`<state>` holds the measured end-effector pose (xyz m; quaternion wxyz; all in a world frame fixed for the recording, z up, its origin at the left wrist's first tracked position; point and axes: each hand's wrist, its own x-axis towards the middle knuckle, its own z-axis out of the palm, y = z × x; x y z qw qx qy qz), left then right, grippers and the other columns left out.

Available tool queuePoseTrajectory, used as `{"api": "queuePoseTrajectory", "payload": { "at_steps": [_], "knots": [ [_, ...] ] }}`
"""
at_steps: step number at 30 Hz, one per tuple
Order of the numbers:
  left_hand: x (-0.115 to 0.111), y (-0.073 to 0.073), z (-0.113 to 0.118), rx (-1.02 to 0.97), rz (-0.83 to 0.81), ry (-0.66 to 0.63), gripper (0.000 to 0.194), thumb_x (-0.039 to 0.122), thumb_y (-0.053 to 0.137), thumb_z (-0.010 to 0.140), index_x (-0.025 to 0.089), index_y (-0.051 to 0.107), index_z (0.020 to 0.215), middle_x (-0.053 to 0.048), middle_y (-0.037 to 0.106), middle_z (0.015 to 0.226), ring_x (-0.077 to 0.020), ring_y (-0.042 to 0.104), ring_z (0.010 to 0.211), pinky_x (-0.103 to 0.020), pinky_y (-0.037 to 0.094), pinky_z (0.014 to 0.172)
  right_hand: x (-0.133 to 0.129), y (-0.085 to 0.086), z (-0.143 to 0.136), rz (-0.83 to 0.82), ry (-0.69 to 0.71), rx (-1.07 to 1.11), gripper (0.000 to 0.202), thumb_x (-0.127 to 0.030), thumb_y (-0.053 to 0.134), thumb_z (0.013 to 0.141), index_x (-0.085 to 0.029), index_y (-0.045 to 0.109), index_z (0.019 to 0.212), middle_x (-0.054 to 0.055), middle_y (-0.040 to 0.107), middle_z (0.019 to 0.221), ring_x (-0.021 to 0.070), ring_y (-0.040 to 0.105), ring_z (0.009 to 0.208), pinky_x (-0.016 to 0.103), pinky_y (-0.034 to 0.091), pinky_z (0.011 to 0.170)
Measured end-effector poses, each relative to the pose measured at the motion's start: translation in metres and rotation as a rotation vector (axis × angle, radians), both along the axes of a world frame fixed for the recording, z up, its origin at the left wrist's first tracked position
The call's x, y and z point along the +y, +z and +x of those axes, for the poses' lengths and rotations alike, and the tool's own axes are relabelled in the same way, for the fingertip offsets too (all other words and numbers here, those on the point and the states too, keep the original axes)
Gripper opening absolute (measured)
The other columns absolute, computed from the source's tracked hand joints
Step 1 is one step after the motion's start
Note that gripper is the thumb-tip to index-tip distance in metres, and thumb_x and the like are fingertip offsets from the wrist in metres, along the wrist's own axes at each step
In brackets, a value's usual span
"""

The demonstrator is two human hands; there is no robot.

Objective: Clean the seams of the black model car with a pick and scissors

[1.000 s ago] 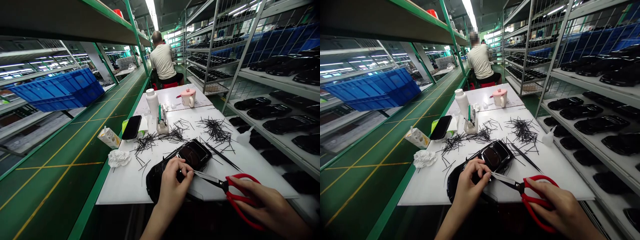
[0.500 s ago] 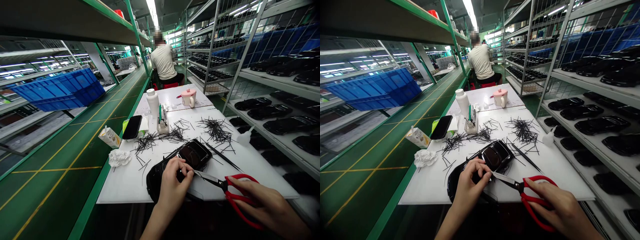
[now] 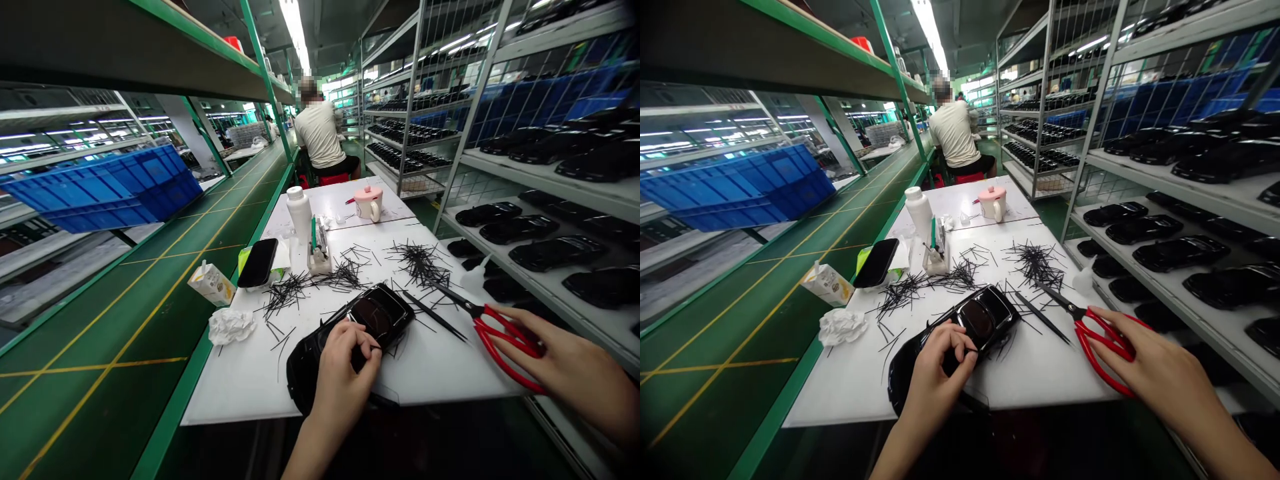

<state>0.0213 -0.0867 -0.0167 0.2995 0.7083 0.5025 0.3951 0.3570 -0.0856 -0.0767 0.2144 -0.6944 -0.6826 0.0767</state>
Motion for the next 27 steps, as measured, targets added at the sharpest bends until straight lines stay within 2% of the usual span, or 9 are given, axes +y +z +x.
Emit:
{"api": "queuePoseTrajectory", "payload": {
  "at_steps": [5, 9, 12, 14, 16, 18, 21, 24, 27],
  "knots": [
    [0.005, 0.006, -0.001, 0.197, 0.081, -0.105, 0.02, 0.008, 0.047, 0.086, 0.022, 0.04, 0.075, -0.001, 0.061, 0.082, -0.0194, 0.053, 0.093, -0.04, 0.047, 0.092, 0.026, 0.011, -0.013, -0.022, 0.059, -0.013, 0.042, -0.052, 0.05, 0.088, -0.029, 0.065, 0.12, 0.006, 0.074, 0.112, 0.0295, 0.073, 0.09, 0.036, 0.058, 0.066],
    [0.01, 0.015, -0.003, 0.347, 0.114, -0.251, 0.016, 0.007, 0.043, 0.089, 0.022, 0.044, 0.082, 0.0, 0.058, 0.087, -0.0158, 0.053, 0.09, -0.046, 0.039, 0.108, 0.034, 0.01, -0.025, 0.003, 0.115, 0.112, 0.036, -0.05, 0.046, 0.09, -0.029, 0.068, 0.11, 0.005, 0.071, 0.11, 0.0253, 0.07, 0.087, 0.036, 0.056, 0.07],
    [0.013, 0.018, -0.002, 0.44, 0.148, -0.286, 0.017, 0.006, 0.04, 0.09, 0.022, 0.044, 0.084, 0.0, 0.056, 0.087, -0.0158, 0.053, 0.09, -0.05, 0.034, 0.112, 0.046, 0.007, -0.021, 0.1, -0.025, 0.277, 0.032, -0.051, 0.054, 0.084, -0.026, 0.065, 0.1, 0.008, 0.07, 0.1, 0.0275, 0.067, 0.086, 0.041, 0.053, 0.076],
    [0.015, 0.016, -0.002, 0.432, 0.156, -0.285, 0.017, 0.007, 0.039, 0.091, 0.022, 0.043, 0.084, -0.001, 0.056, 0.087, -0.0163, 0.053, 0.091, -0.05, 0.034, 0.112, 0.059, 0.005, -0.016, 0.215, -0.16, 0.378, 0.039, -0.052, 0.057, 0.08, -0.022, 0.059, 0.105, 0.012, 0.066, 0.104, 0.0302, 0.064, 0.091, 0.046, 0.052, 0.082],
    [0.016, 0.014, -0.005, 0.377, 0.153, -0.274, 0.016, 0.009, 0.039, 0.092, 0.022, 0.043, 0.086, -0.001, 0.056, 0.089, -0.0167, 0.053, 0.094, -0.05, 0.034, 0.111, 0.076, 0.003, -0.01, 0.257, -0.196, 0.433, 0.049, -0.051, 0.059, 0.078, -0.019, 0.053, 0.115, 0.016, 0.064, 0.11, 0.0319, 0.063, 0.098, 0.047, 0.051, 0.087],
    [0.017, 0.011, -0.01, 0.313, 0.151, -0.241, 0.014, 0.011, 0.04, 0.093, 0.023, 0.043, 0.086, -0.002, 0.057, 0.091, -0.0179, 0.053, 0.098, -0.05, 0.036, 0.109, 0.091, 0.003, -0.007, 0.21, -0.123, 0.466, 0.049, -0.048, 0.062, 0.075, -0.02, 0.054, 0.115, 0.015, 0.066, 0.113, 0.032, 0.064, 0.102, 0.046, 0.052, 0.089],
    [0.017, 0.007, -0.021, 0.241, 0.144, -0.172, 0.013, 0.014, 0.041, 0.094, 0.024, 0.043, 0.086, -0.002, 0.059, 0.091, -0.0203, 0.051, 0.106, -0.048, 0.037, 0.106, 0.104, 0.008, -0.008, 0.11, 0.008, 0.518, 0.03, -0.042, 0.065, 0.074, -0.023, 0.063, 0.098, 0.01, 0.073, 0.104, 0.0313, 0.068, 0.096, 0.046, 0.052, 0.088],
    [0.014, 0.003, -0.028, 0.183, 0.097, -0.113, 0.011, 0.018, 0.044, 0.095, 0.024, 0.043, 0.086, -0.002, 0.06, 0.091, -0.0207, 0.05, 0.109, -0.046, 0.035, 0.106, 0.094, 0.018, -0.02, 0.089, 0.068, 0.591, 0.029, -0.042, 0.058, 0.084, -0.024, 0.057, 0.107, 0.009, 0.074, 0.103, 0.0275, 0.07, 0.091, 0.045, 0.054, 0.085],
    [0.009, 0.0, -0.03, 0.101, 0.031, -0.062, 0.012, 0.02, 0.047, 0.095, 0.024, 0.043, 0.084, -0.001, 0.06, 0.09, -0.0198, 0.049, 0.11, -0.041, 0.036, 0.104, 0.067, 0.028, -0.048, 0.116, 0.127, 0.756, 0.039, -0.046, 0.053, 0.091, -0.026, 0.043, 0.123, 0.007, 0.074, 0.101, 0.0202, 0.069, 0.075, 0.037, 0.057, 0.072]
  ]
}}
